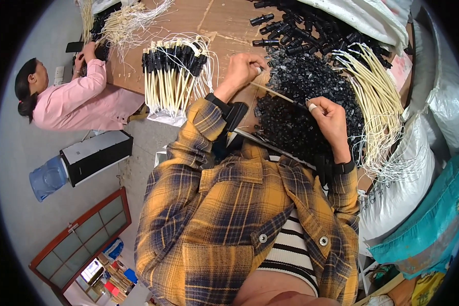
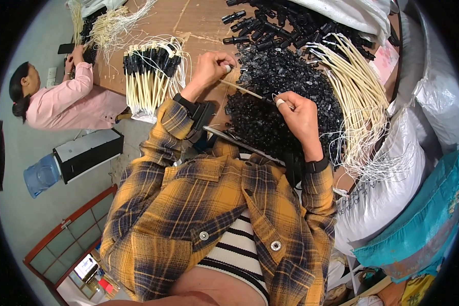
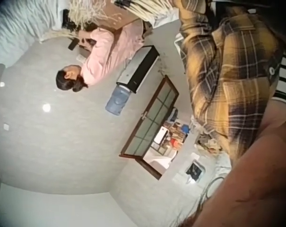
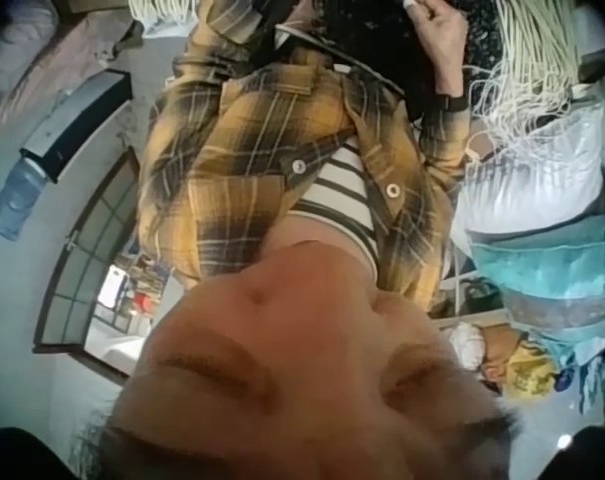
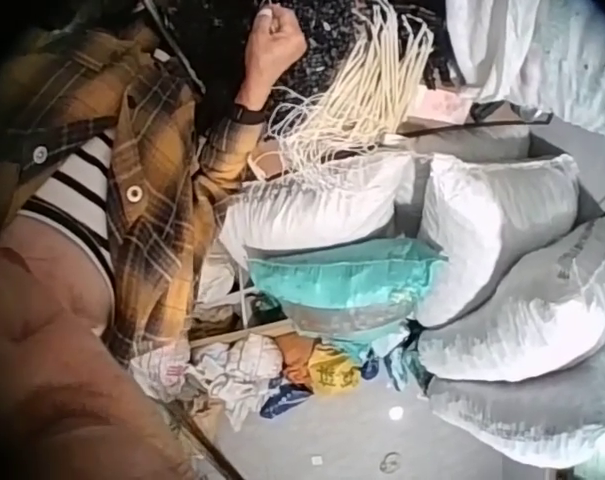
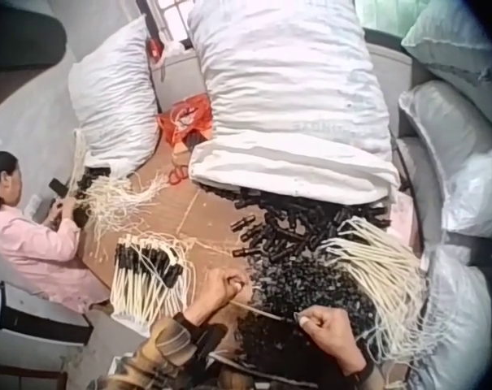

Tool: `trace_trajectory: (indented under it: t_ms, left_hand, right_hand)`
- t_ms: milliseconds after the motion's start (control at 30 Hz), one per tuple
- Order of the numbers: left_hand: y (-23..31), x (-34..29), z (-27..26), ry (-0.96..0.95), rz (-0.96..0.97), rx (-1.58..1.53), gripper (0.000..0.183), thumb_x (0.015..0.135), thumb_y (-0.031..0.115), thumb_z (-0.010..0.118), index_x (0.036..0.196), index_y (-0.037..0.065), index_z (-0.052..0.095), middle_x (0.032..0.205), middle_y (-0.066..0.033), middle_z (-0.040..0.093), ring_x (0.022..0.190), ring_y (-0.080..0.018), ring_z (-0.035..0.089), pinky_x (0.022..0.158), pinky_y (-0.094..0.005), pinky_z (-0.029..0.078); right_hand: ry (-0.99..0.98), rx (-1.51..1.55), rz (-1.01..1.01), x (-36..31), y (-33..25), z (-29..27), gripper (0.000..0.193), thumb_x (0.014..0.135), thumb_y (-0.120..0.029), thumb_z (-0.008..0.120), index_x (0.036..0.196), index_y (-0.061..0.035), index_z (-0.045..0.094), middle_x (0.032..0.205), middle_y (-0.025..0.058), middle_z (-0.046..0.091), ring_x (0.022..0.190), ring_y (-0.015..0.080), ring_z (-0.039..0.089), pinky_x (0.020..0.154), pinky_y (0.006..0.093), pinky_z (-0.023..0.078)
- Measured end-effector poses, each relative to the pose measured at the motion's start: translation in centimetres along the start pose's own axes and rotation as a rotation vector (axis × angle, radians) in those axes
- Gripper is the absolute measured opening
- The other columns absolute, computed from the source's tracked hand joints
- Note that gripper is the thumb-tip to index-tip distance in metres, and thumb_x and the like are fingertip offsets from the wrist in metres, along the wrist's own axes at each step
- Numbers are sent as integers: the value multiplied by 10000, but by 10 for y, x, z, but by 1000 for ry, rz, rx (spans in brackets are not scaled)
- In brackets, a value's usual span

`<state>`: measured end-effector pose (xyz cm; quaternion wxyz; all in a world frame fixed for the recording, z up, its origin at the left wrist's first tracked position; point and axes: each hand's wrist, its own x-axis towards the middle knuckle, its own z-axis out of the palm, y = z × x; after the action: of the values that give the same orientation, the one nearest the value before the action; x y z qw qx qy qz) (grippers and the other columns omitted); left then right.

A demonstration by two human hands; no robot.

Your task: The person assembles components by hand, picking up a black plastic connector and a white tube, fitting them together, and then threading a white cord through the assembly before placing it onto a pile.

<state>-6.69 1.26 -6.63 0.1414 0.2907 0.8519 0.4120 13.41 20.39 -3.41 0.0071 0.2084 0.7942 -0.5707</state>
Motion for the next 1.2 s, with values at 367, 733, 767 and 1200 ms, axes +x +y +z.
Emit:
trace_trajectory:
  t_ms: [367,733,767,1200]
  left_hand:
    - [91,-46,49,-20,332,-155,147,739,-46,598,846,40,650,748,-97,600,657,-185,592,579,-266,460]
    - [84,-47,55,6,26,-547,162,752,-87,616,847,30,674,782,24,648,703,-18,565,631,-173,451]
    - [87,-47,57,17,-31,-650,175,748,-89,620,852,38,681,779,25,649,693,-14,557,632,-170,447]
    - [78,-34,44,213,341,-168,139,650,-45,659,734,65,677,783,-28,663,796,-182,593,693,-283,447]
  right_hand:
    - [240,-160,-121,9,-6,24,117,818,-168,644,863,-73,694,664,119,643,587,278,637,556,338,489]
    - [430,-214,-250,3,-10,30,67,818,-143,651,820,-77,661,667,92,626,559,272,615,514,348,466]
    - [486,-271,-352,4,-8,32,52,819,-137,653,831,-86,655,700,80,625,558,271,613,503,347,464]
    - [384,-212,-561,3,-15,26,162,790,-68,697,945,-94,653,706,21,598,489,147,554,449,270,414]
